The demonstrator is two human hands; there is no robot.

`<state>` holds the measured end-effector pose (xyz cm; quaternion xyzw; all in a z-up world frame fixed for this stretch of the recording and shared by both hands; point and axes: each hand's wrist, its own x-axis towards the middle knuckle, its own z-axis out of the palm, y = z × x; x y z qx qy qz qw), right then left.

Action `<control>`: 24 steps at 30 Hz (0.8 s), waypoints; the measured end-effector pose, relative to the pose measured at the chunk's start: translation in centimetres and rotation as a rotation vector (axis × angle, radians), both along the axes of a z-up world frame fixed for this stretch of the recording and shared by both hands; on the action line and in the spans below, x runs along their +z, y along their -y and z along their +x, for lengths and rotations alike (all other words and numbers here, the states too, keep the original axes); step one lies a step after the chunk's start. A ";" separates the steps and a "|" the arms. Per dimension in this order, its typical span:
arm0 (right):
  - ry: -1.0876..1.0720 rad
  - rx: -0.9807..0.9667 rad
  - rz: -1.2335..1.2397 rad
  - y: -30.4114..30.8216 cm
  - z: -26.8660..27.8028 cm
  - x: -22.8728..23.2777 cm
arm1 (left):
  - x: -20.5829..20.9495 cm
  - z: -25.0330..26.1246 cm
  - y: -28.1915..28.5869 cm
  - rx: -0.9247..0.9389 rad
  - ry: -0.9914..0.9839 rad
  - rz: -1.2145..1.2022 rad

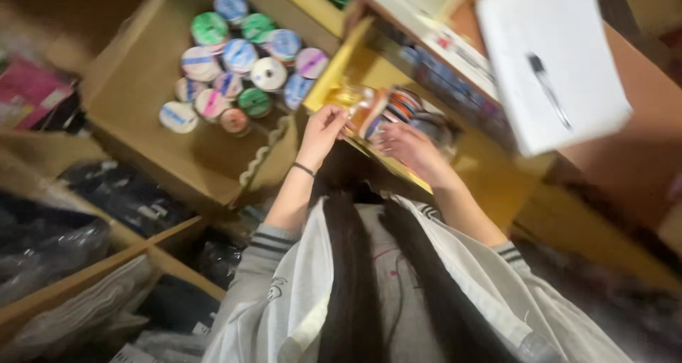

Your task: The person takes ribbon spools from a large box, places them into a smaller yellow bin, and writes down inventory details in a notebook with a pen.

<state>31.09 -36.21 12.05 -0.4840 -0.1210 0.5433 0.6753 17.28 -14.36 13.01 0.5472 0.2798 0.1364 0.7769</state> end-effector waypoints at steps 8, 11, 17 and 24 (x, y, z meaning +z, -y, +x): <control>0.089 -0.805 -0.324 19.6 3.1 -9.2 | -7.8 9.0 10.1 -0.298 -0.002 0.398; 0.136 -0.797 -0.304 21.3 2.0 -9.5 | -8.6 12.1 14.2 -0.413 -0.156 0.745; 0.155 -0.760 -0.386 24.5 0.5 -13.2 | -11.1 16.2 20.1 -0.693 -0.206 1.094; 0.138 -0.705 -0.411 24.7 -0.4 -11.5 | -20.1 17.3 22.2 -1.252 -0.600 1.421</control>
